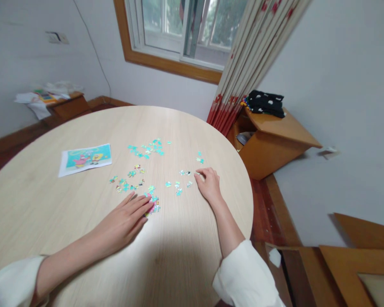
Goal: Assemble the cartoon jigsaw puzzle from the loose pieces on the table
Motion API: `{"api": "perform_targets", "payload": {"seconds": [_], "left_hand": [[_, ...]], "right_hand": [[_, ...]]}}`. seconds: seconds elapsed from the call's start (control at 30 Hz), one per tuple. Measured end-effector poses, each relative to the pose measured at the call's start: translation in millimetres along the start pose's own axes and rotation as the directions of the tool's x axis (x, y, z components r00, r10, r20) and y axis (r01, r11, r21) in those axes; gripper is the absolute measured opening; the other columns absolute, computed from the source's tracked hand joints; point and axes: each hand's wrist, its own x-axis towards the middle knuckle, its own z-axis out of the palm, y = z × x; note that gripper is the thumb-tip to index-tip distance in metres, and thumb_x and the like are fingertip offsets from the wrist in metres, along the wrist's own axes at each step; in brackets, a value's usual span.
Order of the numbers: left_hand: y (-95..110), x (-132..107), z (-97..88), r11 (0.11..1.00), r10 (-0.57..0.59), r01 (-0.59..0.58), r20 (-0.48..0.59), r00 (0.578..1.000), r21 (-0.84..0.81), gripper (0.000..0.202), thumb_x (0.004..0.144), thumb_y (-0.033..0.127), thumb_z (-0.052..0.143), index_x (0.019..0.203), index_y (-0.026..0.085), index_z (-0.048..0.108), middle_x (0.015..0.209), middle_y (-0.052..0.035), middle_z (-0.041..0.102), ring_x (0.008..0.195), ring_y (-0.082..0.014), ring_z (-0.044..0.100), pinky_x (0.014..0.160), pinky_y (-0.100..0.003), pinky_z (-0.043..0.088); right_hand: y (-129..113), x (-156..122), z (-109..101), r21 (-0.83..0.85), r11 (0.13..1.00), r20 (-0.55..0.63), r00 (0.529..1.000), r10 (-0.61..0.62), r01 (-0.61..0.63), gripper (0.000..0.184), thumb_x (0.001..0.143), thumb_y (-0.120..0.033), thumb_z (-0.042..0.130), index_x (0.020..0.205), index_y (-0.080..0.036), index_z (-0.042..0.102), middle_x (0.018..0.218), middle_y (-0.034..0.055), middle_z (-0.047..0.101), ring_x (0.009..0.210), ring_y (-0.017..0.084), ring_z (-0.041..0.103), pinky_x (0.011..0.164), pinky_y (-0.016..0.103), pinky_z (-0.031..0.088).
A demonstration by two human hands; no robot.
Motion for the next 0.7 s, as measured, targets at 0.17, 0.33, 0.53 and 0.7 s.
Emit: {"api": "perform_targets", "payload": {"seconds": [0.17,0.33,0.53,0.7], "left_hand": [[1.9,-0.4,0.0,1.000,-0.001,0.001,-0.007,1.000,-0.010,0.035,0.093,0.020,0.037,0.124,0.016,0.053,0.125,-0.0130,0.060,0.119,-0.0246,0.053,0.108,-0.052,0.034],[4.0,0.3,-2.3,0.997,-0.048,0.046,-0.048,0.998,-0.055,0.033,0.089,0.015,0.040,0.118,0.014,0.056,0.131,-0.0183,0.051,0.123,-0.0292,0.048,0.104,-0.054,0.039],[5.3,2.5,-4.5,0.998,-0.029,0.030,0.010,1.000,-0.064,0.036,0.093,0.023,0.038,0.126,0.013,0.050,0.123,-0.0169,0.057,0.117,-0.0281,0.052,0.103,-0.054,0.041],[7.7,2.3,-2.9,0.998,-0.034,0.035,0.016,0.999,-0.055,0.034,0.092,0.021,0.037,0.122,0.014,0.052,0.126,-0.0173,0.055,0.122,-0.0280,0.048,0.105,-0.054,0.038]], "right_hand": [[1.6,0.4,0.0,-0.012,1.000,0.013,1.000,-0.005,0.005,0.023,0.076,-0.035,0.057,0.087,-0.019,0.069,0.091,0.0094,0.064,0.089,0.024,0.057,0.083,0.042,0.042],[4.3,0.6,1.2,-0.016,1.000,0.013,1.000,-0.008,0.008,0.024,0.076,-0.036,0.056,0.087,-0.020,0.069,0.092,0.0090,0.064,0.090,0.024,0.056,0.084,0.043,0.042],[5.0,1.0,0.0,-0.011,1.000,0.019,1.000,-0.014,0.014,0.025,0.076,-0.038,0.057,0.087,-0.019,0.069,0.090,0.0088,0.064,0.088,0.024,0.056,0.084,0.043,0.042],[5.7,1.4,-1.0,-0.007,1.000,0.030,0.999,-0.018,0.019,0.024,0.076,-0.038,0.057,0.086,-0.020,0.069,0.090,0.0083,0.064,0.088,0.024,0.055,0.083,0.042,0.042]]}}
